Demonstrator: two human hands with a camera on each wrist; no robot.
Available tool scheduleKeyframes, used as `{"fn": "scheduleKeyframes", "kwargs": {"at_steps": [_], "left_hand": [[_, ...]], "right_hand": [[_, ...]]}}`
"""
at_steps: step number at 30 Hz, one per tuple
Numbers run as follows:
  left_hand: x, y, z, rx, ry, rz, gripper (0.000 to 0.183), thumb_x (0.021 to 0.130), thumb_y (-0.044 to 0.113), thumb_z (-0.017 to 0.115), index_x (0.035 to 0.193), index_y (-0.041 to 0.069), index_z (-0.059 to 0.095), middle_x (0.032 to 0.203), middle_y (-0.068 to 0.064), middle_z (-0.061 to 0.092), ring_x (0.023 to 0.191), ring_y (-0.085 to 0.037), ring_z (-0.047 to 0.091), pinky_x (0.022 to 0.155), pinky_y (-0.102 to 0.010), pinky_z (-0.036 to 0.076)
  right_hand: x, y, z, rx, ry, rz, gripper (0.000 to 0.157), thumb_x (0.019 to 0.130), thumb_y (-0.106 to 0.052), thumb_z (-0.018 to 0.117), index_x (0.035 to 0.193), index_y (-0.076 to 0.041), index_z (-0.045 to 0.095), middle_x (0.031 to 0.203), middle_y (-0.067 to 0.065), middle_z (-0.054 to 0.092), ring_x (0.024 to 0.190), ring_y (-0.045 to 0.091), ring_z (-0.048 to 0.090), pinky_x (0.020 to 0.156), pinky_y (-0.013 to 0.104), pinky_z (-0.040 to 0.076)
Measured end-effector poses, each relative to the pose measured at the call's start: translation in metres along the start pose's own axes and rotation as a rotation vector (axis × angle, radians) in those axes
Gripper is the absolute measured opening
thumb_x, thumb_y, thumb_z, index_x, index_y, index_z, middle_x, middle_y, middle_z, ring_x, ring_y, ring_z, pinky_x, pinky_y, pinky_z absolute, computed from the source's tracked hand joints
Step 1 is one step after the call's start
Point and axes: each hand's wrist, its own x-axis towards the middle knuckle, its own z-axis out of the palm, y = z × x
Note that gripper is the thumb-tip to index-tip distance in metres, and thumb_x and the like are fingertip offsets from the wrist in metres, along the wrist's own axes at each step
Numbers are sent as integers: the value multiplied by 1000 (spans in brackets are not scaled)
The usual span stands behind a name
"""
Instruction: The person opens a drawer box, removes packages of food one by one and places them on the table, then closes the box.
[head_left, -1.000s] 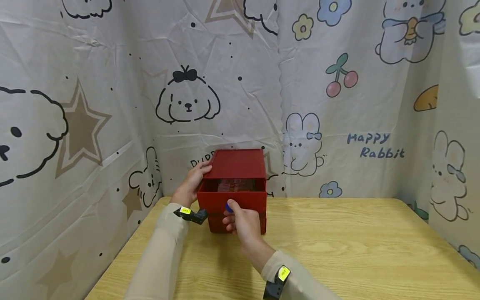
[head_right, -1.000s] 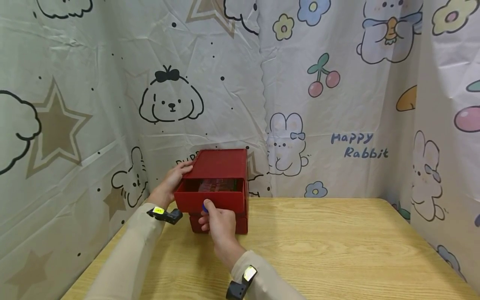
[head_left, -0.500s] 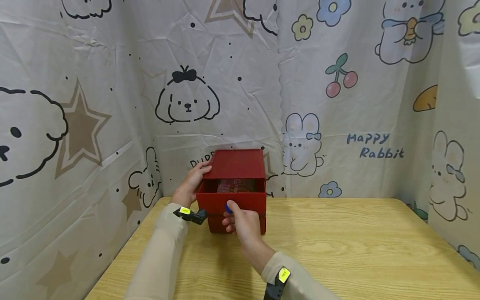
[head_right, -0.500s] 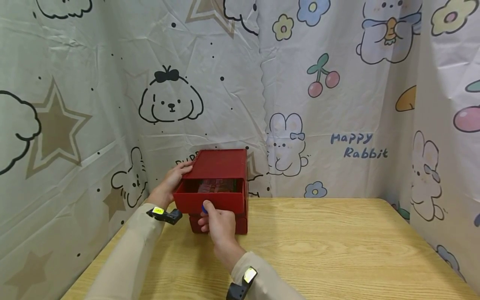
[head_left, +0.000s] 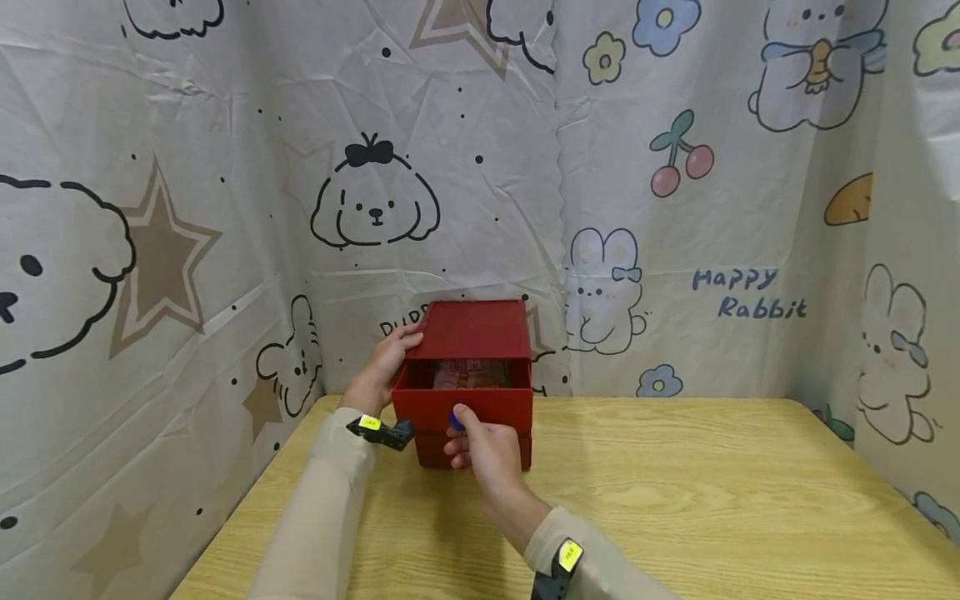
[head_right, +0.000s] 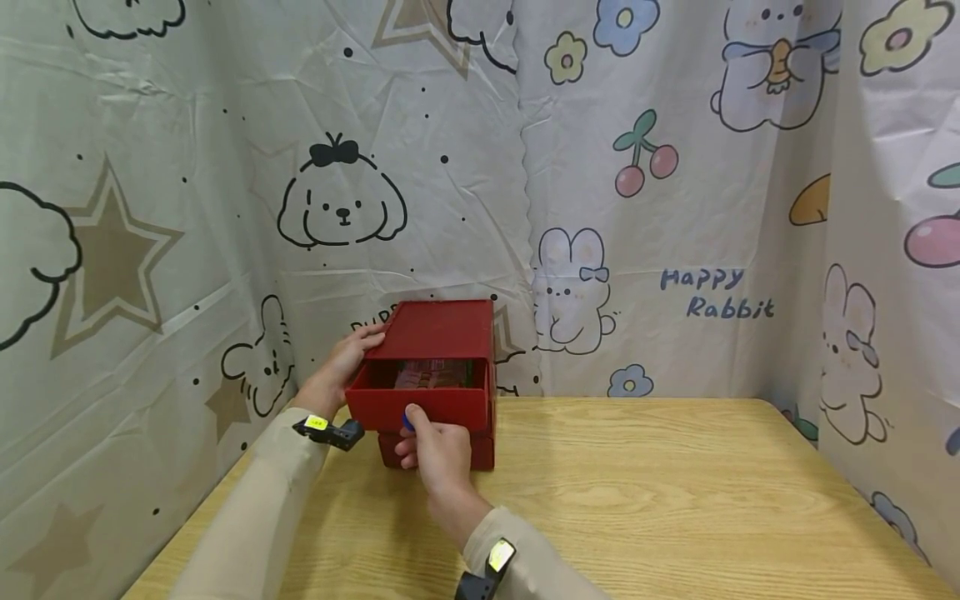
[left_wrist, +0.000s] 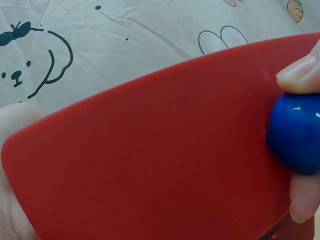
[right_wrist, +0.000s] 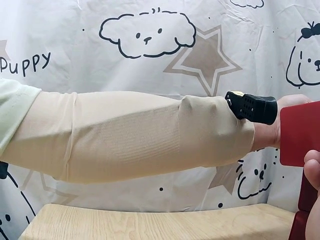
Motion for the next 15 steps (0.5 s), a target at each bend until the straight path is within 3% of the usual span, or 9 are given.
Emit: {"fn": "scheduleKeyframes", "kwargs": {"at_steps": [15], "left_hand": [[-1, 1, 1, 4, 8, -10, 52, 111, 28, 46, 161, 18, 35, 153, -18, 45, 133, -38, 47, 108, -58, 41]], "right_hand": [[-4, -3, -1, -19, 1, 2, 51, 98, -51, 67, 84, -3, 76, 68, 5, 69, 54, 12, 60, 55, 26, 40]]}}
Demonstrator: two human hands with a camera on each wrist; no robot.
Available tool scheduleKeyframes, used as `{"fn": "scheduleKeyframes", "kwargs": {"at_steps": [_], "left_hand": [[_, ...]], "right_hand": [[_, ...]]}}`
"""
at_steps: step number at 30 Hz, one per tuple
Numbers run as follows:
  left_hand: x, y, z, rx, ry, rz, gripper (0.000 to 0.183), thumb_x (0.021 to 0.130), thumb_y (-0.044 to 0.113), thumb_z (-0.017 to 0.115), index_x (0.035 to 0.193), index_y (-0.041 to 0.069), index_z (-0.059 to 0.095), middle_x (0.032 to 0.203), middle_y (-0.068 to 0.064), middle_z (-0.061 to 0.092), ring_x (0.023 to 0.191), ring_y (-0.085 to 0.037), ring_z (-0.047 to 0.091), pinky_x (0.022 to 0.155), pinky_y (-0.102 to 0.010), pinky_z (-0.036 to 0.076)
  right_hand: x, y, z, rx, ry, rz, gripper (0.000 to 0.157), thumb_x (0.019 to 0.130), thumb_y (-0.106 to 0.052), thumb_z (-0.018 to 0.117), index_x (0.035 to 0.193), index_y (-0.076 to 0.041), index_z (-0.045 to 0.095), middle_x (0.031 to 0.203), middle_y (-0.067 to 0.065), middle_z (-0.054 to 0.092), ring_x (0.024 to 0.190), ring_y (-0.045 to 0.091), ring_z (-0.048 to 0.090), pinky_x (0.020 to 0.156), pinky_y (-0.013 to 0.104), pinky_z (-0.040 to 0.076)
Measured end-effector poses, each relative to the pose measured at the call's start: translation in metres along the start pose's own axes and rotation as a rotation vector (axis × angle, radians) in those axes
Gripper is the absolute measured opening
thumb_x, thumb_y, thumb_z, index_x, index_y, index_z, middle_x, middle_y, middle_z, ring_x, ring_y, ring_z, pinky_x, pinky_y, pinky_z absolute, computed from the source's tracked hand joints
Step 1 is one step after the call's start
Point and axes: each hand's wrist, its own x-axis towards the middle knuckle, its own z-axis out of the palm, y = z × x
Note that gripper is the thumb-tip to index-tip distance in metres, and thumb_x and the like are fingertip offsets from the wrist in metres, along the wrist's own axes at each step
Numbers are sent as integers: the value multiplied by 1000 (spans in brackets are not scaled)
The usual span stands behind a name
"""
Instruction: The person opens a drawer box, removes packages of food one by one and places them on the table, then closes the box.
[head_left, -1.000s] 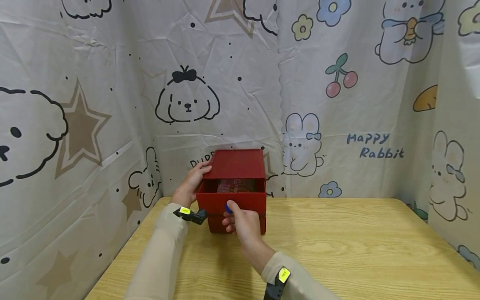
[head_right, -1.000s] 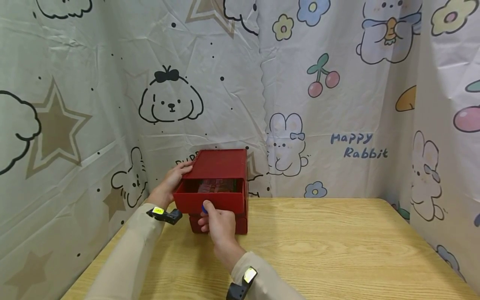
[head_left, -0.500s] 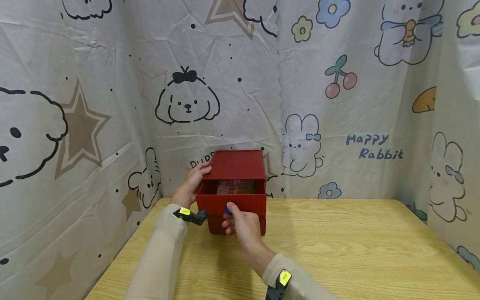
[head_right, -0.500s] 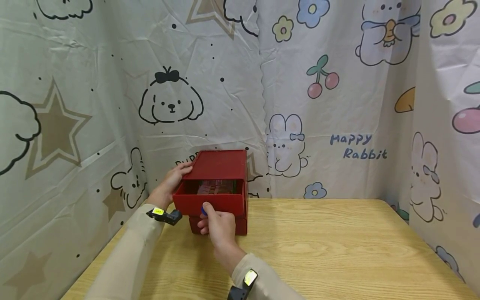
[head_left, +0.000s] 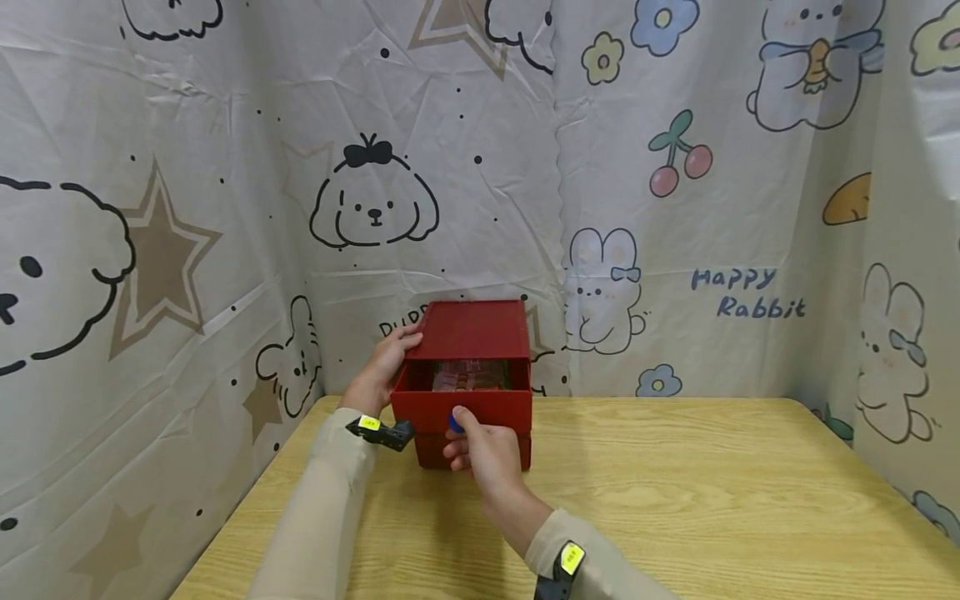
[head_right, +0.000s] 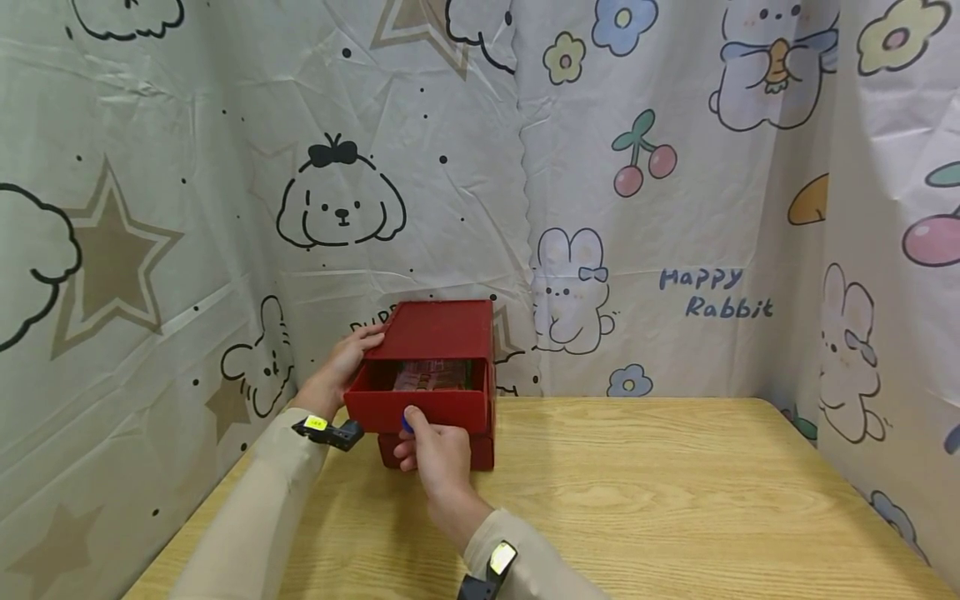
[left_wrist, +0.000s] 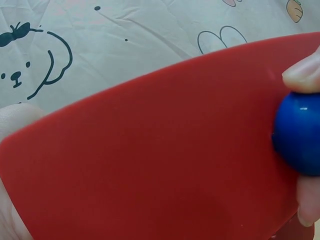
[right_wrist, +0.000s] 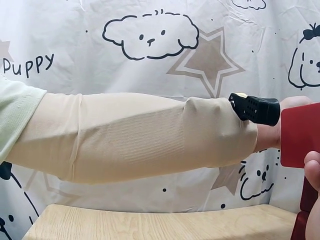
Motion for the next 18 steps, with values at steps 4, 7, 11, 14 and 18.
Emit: {"fn": "scheduleKeyframes", "kwargs": {"at_steps": [4, 7, 11, 14, 18], "left_hand": [[0, 1, 0, 7, 3, 5, 52, 111, 27, 46, 161, 17, 34, 153, -19, 44, 134, -38, 46, 108, -59, 41], [1, 0, 1, 7, 4, 14, 53, 111, 27, 46, 162, 16, 33, 154, -20, 43, 134, -39, 46, 109, -59, 40], [1, 0, 2, 0, 12, 13, 52, 111, 26, 46, 161, 15, 34, 153, -20, 44, 134, -39, 46, 109, -59, 39], [2, 1, 2, -2, 10, 12, 53, 111, 25, 45, 161, 14, 33, 153, -21, 44, 134, -38, 46, 110, -58, 39], [2, 1, 1, -18, 6, 5, 52, 111, 24, 46, 161, 14, 33, 153, -20, 44, 134, -37, 46, 110, -57, 39]], "right_hand": [[-1, -1, -1, -8, -5, -4, 51, 99, -51, 67, 85, -2, 76, 68, 5, 69, 54, 12, 59, 54, 26, 39], [-2, -2, -1, -8, -6, -7, 52, 99, -51, 67, 86, -2, 76, 69, 6, 69, 55, 13, 60, 56, 27, 42], [-3, -2, -2, 0, -11, 0, 51, 99, -51, 67, 87, -2, 76, 69, 6, 69, 55, 14, 59, 57, 28, 43], [-3, -1, -1, 11, -15, 7, 50, 99, -50, 67, 87, -2, 76, 68, 5, 68, 55, 14, 59, 57, 27, 43], [-3, 0, -1, 14, -19, 11, 50, 100, -49, 66, 86, -2, 75, 68, 5, 68, 54, 13, 58, 56, 27, 42]]}}
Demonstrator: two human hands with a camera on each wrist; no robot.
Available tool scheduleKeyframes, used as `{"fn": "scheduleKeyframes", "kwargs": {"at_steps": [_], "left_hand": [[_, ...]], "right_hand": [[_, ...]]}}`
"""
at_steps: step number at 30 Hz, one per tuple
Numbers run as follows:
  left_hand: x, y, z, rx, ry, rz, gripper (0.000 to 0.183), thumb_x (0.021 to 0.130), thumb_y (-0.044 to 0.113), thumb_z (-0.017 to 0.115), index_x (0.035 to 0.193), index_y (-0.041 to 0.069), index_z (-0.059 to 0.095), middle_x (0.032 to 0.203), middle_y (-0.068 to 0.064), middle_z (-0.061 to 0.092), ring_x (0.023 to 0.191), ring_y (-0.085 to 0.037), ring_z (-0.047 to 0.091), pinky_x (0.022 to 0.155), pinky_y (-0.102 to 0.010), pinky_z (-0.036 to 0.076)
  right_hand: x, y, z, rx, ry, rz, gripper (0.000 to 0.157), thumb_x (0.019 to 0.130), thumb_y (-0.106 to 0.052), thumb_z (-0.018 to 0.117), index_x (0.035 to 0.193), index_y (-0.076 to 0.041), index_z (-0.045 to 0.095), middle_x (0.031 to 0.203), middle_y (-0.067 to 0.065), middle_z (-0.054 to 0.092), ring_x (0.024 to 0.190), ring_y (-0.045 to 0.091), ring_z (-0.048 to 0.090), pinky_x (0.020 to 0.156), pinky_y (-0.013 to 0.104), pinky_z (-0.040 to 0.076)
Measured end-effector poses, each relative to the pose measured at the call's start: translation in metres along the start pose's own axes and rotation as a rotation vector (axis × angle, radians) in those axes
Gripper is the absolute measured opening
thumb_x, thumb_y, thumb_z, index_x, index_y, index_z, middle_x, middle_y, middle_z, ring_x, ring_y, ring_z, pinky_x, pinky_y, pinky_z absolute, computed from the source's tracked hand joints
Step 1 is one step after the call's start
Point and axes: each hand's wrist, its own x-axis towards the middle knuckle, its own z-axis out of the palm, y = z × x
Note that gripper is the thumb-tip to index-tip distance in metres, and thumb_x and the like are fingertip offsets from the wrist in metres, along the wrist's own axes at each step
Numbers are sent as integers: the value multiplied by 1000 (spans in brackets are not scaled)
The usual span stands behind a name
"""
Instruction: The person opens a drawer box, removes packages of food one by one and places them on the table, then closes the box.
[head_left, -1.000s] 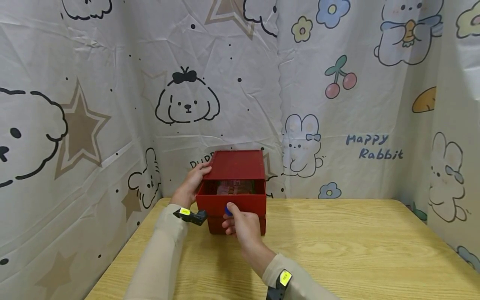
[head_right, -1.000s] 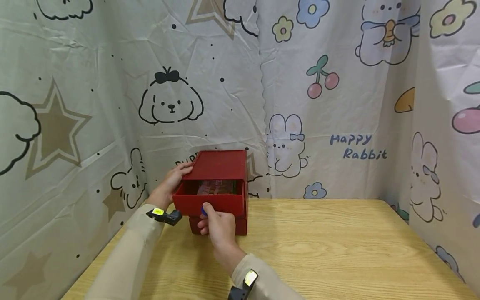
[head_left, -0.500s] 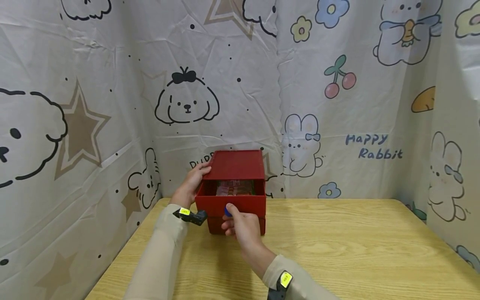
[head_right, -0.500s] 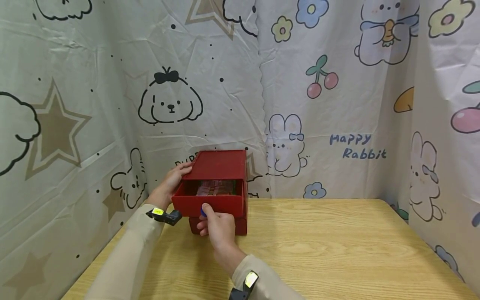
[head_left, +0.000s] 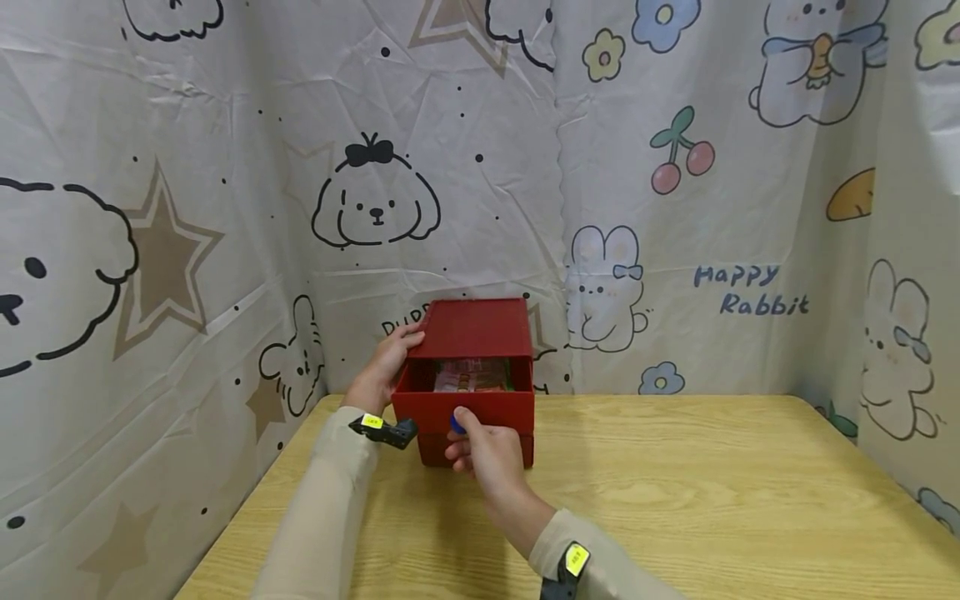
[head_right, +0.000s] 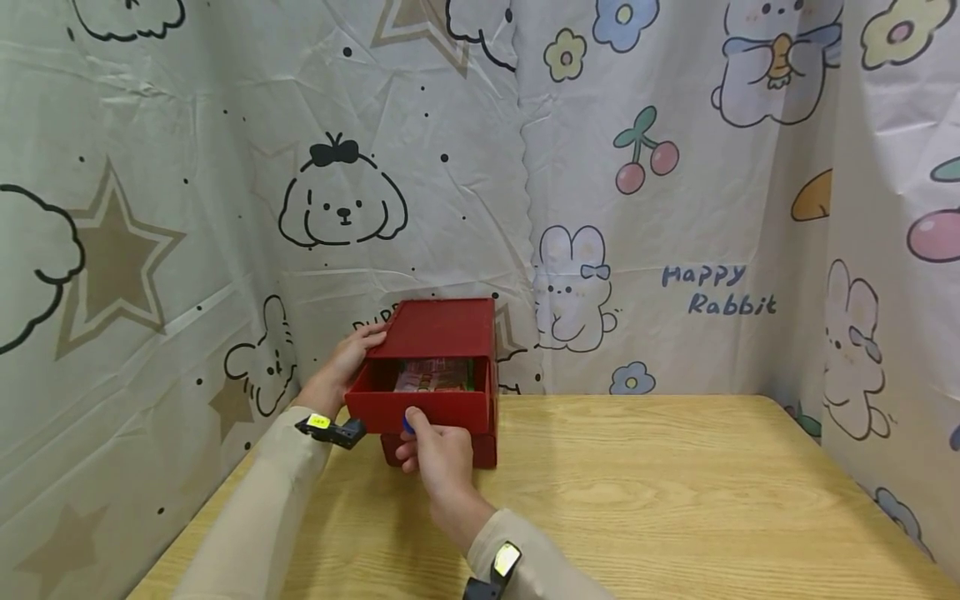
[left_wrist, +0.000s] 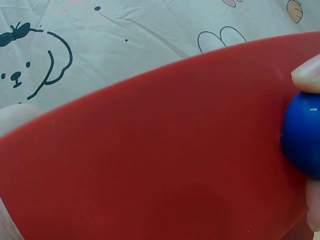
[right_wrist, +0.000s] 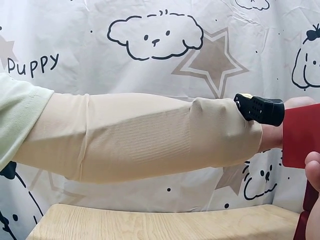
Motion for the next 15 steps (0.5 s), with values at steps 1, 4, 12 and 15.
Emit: {"fn": "scheduleKeyframes", "kwargs": {"at_steps": [1, 4, 12, 15], "left_hand": [[0, 0, 0, 1, -2, 1, 52, 111, 24, 45, 161, 14, 33, 153, -20, 44, 134, -37, 46, 110, -57, 39], [0, 1, -1, 2, 1, 7, 53, 111, 25, 46, 161, 14, 33, 153, -20, 43, 134, -38, 45, 110, -58, 39], [2, -1, -1, -9, -12, 12, 54, 111, 23, 45, 163, 13, 30, 154, -22, 42, 134, -37, 44, 111, -58, 37], [2, -2, -1, -17, -11, 9, 54, 111, 23, 45, 163, 13, 30, 154, -22, 42, 134, -38, 44, 112, -59, 36]], "right_hand": [[0, 0, 0, -2, -1, 1, 50, 100, -49, 66, 87, -2, 75, 68, 5, 68, 54, 13, 58, 56, 27, 42], [-1, -1, 0, -8, -2, 0, 50, 100, -50, 66, 87, -2, 75, 68, 5, 68, 55, 13, 58, 57, 27, 43], [-5, -3, 0, 27, -4, 11, 49, 99, -47, 68, 90, 0, 76, 68, 5, 68, 54, 12, 57, 56, 24, 48], [-5, -2, 0, 28, -4, 15, 48, 100, -47, 68, 90, 0, 76, 68, 5, 68, 54, 12, 57, 55, 24, 48]]}}
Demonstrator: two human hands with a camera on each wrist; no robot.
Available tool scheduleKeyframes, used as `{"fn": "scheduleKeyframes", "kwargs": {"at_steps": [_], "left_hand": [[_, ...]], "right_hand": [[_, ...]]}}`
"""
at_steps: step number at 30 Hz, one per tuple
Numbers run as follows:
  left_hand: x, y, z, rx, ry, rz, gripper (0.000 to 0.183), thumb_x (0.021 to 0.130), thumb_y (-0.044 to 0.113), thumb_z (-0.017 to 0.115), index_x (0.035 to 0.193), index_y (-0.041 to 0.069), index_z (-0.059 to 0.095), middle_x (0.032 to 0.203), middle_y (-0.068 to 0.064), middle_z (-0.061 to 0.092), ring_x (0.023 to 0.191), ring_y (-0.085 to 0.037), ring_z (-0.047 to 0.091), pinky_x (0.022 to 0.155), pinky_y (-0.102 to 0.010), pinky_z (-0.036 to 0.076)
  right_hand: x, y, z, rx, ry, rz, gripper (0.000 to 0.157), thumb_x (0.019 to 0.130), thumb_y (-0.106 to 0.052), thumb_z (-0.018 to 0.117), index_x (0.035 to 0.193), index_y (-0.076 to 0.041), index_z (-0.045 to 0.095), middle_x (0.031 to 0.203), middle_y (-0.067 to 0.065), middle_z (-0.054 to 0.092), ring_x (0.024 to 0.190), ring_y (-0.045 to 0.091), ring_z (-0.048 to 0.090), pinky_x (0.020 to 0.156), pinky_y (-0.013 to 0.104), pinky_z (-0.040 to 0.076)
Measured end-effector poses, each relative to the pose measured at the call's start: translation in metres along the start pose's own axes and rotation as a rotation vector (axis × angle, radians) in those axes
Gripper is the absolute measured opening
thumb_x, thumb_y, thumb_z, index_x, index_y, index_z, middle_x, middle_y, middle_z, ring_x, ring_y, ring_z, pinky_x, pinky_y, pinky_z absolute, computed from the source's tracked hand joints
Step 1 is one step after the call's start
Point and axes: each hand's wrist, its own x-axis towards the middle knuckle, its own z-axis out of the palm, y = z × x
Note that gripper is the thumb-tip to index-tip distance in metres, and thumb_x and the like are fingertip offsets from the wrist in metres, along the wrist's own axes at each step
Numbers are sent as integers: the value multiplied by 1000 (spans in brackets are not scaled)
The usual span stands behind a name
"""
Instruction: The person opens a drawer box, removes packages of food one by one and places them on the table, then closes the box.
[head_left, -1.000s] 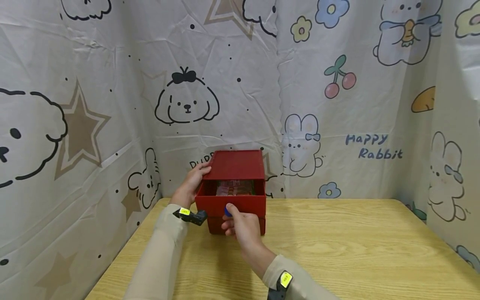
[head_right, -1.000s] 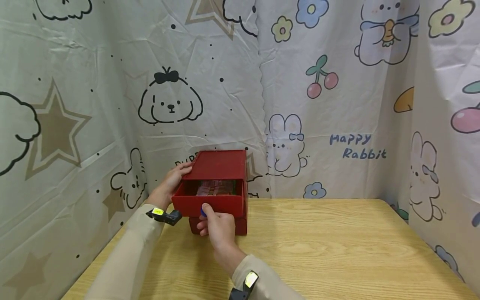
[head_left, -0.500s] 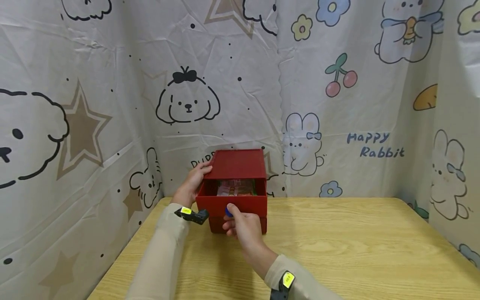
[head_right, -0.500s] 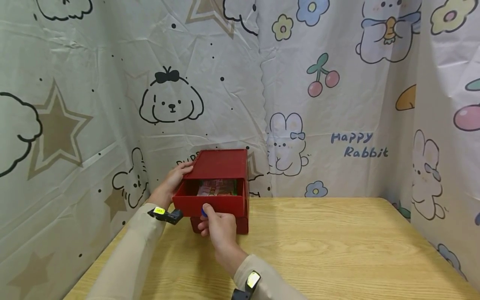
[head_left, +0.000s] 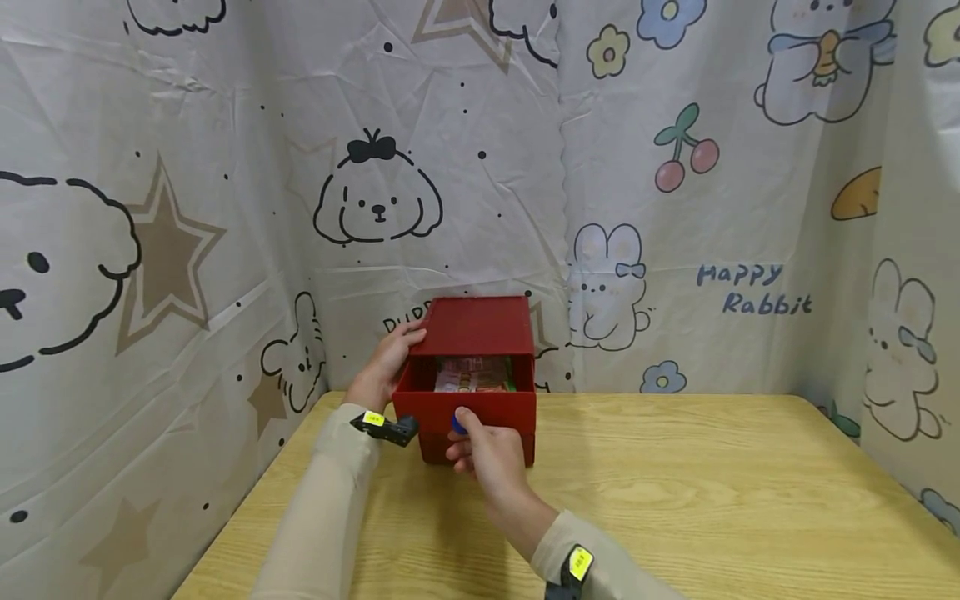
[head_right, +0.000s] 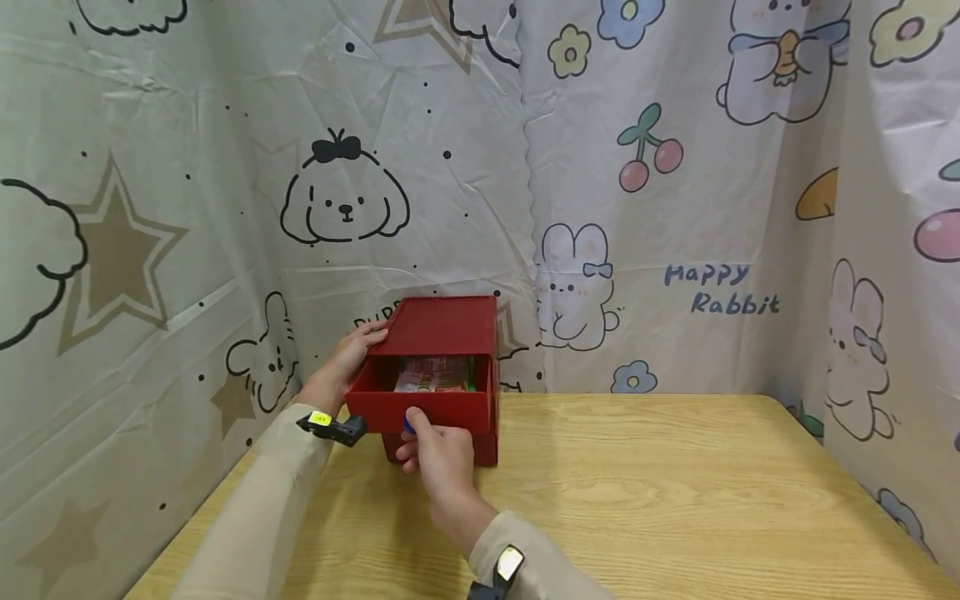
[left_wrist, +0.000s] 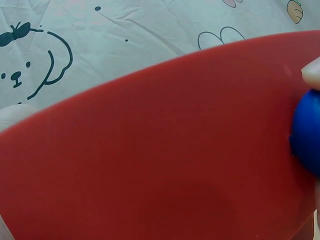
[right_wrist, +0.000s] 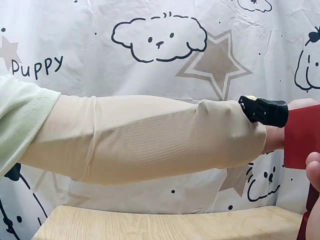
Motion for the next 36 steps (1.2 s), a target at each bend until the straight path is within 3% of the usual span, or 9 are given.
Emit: {"fn": "scheduleKeyframes", "kwargs": {"at_steps": [36], "left_hand": [[-2, 2, 2, 12, 19, -24, 55, 111, 24, 45, 163, 15, 30, 154, -22, 42, 133, -38, 45, 110, -59, 38]], "right_hand": [[-15, 1, 1, -24, -6, 29, 48, 98, -47, 69, 85, -1, 75, 64, 4, 67, 51, 11, 56, 54, 24, 41]]}}
